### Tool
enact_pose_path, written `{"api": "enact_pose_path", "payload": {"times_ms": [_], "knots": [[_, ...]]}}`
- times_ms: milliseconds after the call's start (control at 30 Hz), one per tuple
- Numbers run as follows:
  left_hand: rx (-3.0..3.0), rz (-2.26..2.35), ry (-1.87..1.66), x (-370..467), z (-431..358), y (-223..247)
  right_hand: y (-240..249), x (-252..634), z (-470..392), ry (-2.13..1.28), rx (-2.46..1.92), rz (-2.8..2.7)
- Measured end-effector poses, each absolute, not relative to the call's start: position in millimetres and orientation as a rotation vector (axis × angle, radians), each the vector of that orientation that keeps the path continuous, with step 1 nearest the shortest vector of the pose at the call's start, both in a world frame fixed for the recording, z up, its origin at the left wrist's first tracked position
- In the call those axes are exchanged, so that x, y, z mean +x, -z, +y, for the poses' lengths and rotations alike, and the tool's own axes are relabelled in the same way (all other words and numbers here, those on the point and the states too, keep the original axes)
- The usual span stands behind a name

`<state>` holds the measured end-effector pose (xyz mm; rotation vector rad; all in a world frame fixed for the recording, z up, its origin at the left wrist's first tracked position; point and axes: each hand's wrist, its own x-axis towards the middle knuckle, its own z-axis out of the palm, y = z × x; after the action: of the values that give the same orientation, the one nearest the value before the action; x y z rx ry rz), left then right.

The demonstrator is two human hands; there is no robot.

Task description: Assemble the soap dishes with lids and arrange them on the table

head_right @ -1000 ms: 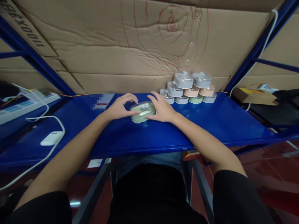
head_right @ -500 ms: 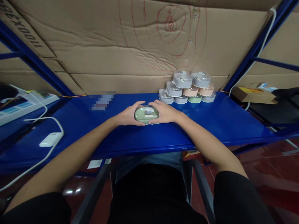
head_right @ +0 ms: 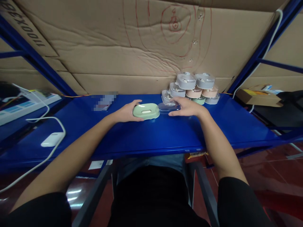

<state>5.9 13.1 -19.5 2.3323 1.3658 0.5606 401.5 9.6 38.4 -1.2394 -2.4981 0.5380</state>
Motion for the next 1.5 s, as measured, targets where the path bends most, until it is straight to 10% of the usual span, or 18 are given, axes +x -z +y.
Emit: {"api": "enact_pose_path", "payload": {"times_ms": [1500], "knots": [[2.265,1.615,-0.639,-12,31,40,4,328,-25,-0.452,-0.746,-2.656]]}}
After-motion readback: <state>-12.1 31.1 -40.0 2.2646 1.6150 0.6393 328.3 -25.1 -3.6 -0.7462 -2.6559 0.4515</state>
